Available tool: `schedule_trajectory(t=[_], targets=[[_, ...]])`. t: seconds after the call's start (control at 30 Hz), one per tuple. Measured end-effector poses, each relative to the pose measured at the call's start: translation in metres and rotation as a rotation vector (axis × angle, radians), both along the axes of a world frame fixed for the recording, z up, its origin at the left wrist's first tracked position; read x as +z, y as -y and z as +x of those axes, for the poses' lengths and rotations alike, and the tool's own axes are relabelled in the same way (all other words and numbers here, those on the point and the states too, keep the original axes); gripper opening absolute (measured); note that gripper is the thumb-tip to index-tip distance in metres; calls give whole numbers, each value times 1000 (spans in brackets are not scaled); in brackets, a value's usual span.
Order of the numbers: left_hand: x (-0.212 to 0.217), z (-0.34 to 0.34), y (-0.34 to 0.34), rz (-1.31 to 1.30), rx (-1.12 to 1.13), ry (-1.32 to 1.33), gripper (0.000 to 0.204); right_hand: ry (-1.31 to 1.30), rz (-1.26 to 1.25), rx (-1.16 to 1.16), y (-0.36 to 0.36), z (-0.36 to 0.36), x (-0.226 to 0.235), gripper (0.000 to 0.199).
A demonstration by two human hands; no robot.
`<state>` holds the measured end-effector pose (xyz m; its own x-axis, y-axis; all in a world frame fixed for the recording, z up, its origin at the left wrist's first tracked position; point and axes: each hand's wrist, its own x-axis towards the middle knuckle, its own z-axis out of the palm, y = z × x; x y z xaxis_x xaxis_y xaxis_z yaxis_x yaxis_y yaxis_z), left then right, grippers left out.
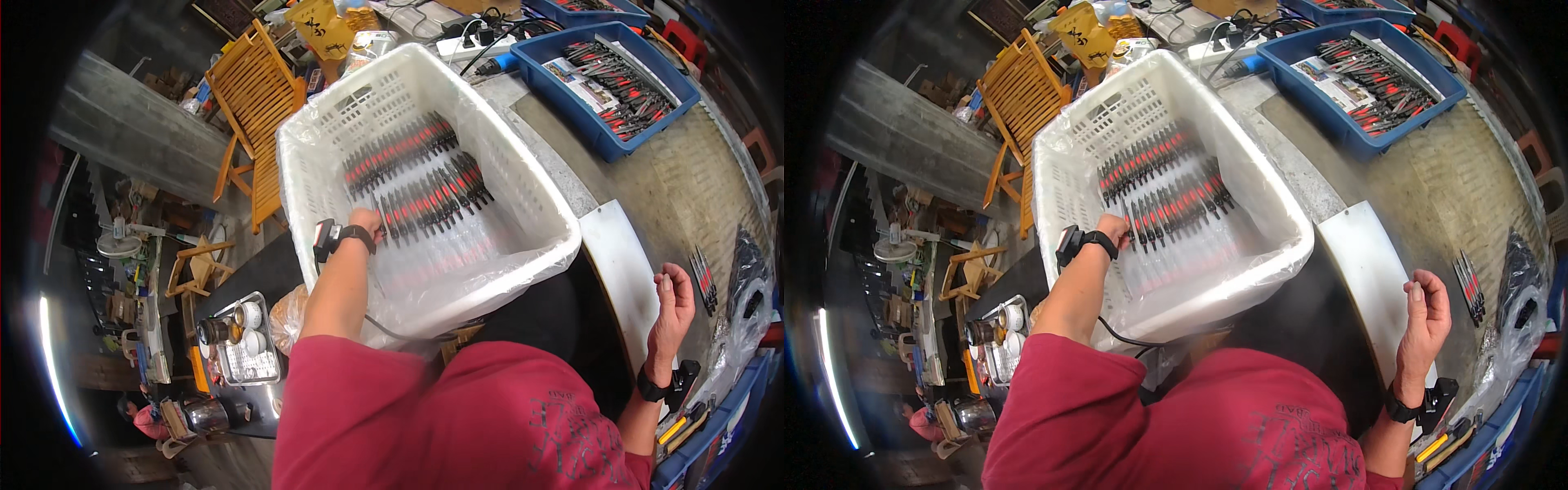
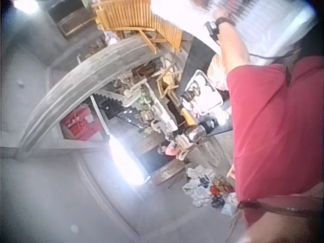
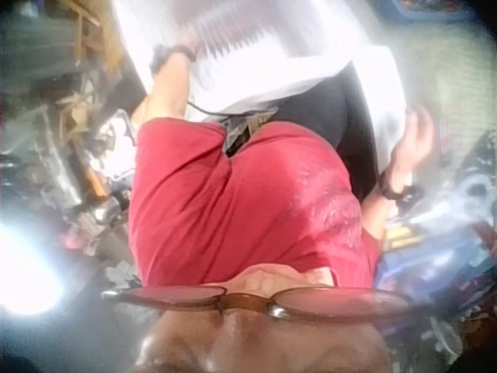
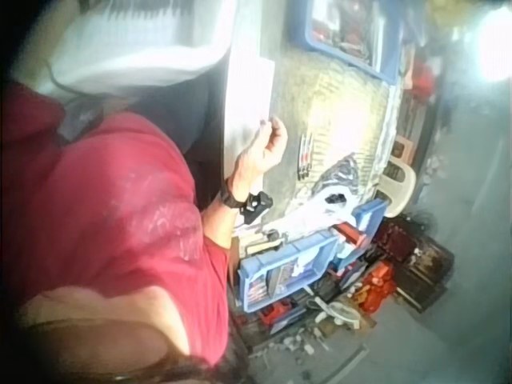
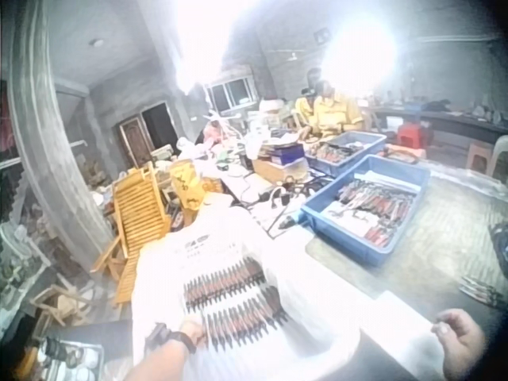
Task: The person repeatedly picks up small screwdrivers from a table and places them into a white basket lined with plastic. The person handles the screwdrivers one at a time, moving them from a pile on the table into the basket.
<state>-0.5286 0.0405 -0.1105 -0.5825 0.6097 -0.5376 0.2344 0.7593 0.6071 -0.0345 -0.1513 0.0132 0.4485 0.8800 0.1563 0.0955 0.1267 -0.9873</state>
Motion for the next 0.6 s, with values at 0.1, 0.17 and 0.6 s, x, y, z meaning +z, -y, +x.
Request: schedule_trajectory(t=[0.1, 0.17, 0.6], targets=[[-1, -1, 2, -19, -7, 13, 11, 1, -7, -1, 0, 3, -2, 19], [-4, 1, 1, -87, -35, 22, 13, 0, -11, 0, -1, 2, -2, 19], [-7, 2, 8, -8, -59, -101, 21, 14, -43, -9, -4, 1, -3, 18]])
